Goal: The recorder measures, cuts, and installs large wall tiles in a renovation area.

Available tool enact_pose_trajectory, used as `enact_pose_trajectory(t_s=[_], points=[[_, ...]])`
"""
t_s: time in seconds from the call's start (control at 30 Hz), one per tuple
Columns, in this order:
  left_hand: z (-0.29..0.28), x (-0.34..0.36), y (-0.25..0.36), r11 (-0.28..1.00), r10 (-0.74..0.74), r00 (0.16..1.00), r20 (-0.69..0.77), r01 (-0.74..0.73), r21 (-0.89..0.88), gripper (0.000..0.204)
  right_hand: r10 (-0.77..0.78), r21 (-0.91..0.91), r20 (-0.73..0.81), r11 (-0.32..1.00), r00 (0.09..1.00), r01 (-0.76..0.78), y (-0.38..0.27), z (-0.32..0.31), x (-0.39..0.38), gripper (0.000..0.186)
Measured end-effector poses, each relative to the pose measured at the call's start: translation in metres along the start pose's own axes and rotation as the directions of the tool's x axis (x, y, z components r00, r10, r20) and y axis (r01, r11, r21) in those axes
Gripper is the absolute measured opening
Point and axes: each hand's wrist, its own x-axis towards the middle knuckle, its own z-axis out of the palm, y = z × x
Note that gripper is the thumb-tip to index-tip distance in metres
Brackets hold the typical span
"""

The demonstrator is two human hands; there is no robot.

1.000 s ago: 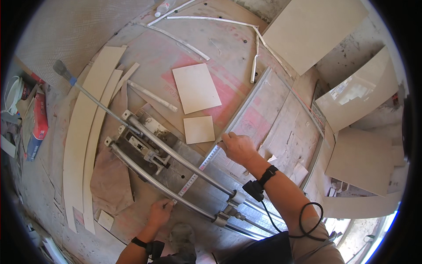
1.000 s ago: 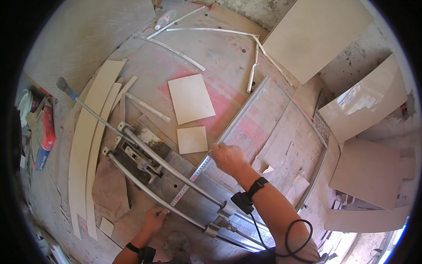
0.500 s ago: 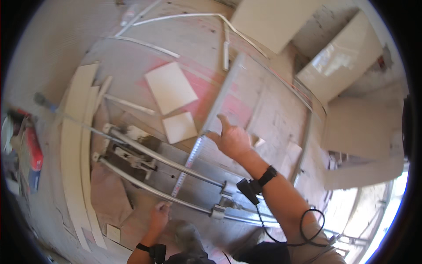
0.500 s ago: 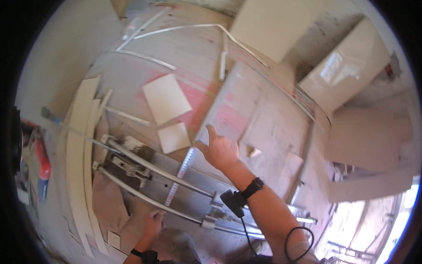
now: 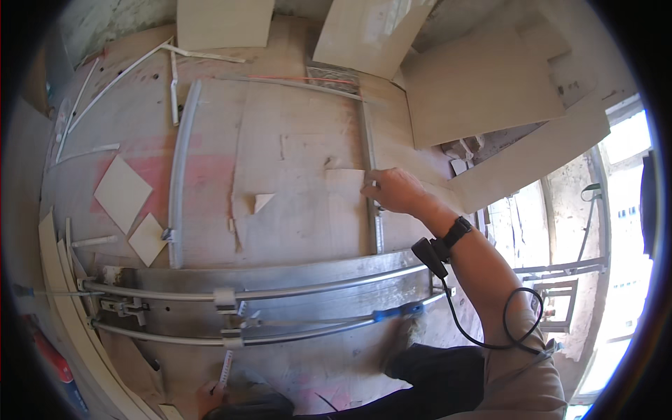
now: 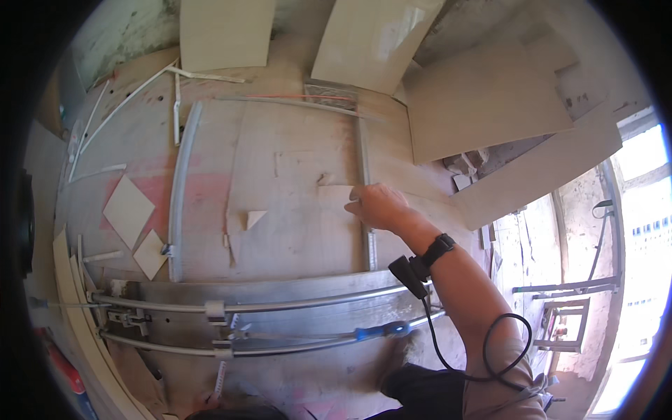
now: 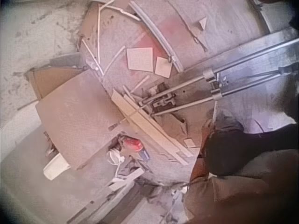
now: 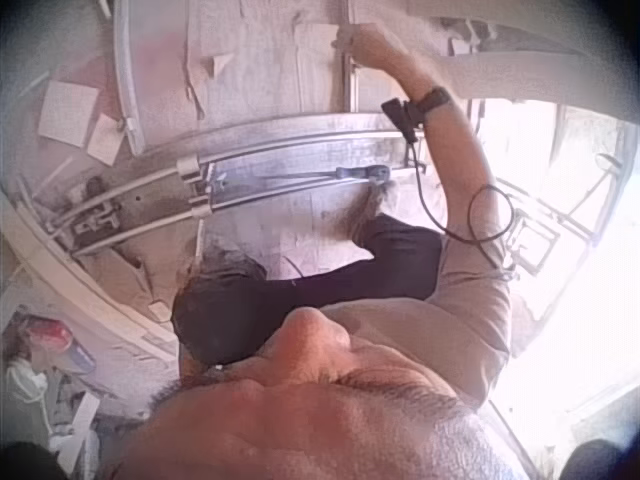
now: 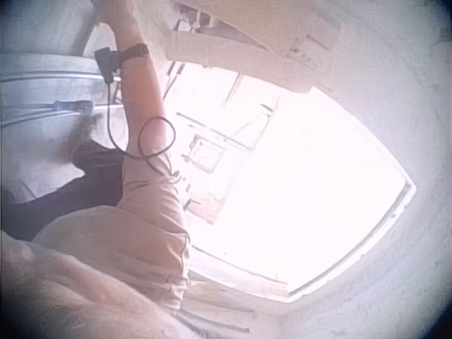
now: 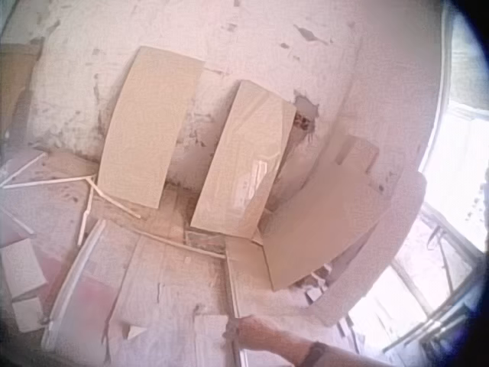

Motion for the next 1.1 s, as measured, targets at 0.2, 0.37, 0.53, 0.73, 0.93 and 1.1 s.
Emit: enact_pose_trajectory(t_s=[0.2,0.37,0.53,0.73,0.93,1.1], points=[[0.004,0.001,0.161,0.799,-0.596,0.783,0.175,0.6,0.037,0.028,-0.238,0.049,0.112,0.971,0.965,0.233,0.112,0.014,0.022,0.03],[0.027,-0.024,0.184,0.893,-0.449,0.884,0.132,0.443,0.075,0.024,-0.307,0.374,-0.004,0.882,0.952,0.286,0.159,0.055,0.048,0.026],[0.064,-0.041,0.262,0.829,-0.558,0.83,0.01,0.556,0.058,0.013,-0.437,0.459,-0.12,0.772,0.891,0.44,0.176,0.111,-0.013,0.038],[0.214,-0.001,0.258,0.905,-0.423,0.903,-0.078,0.417,-0.082,0.012,-0.311,0.523,-0.108,0.79,0.944,0.32,0.164,0.109,0.002,0.045],[0.351,0.063,0.305,0.915,-0.336,0.864,-0.376,0.205,-0.347,0.026,-0.677,0.017,-0.028,0.735,0.735,0.678,0.148,0.105,0.025,0.014],[0.384,0.079,0.314,0.875,-0.366,0.842,-0.395,0.168,-0.453,0.028,-0.728,-0.31,0.157,0.606,0.668,0.733,0.133,0.102,0.024,0.015]])
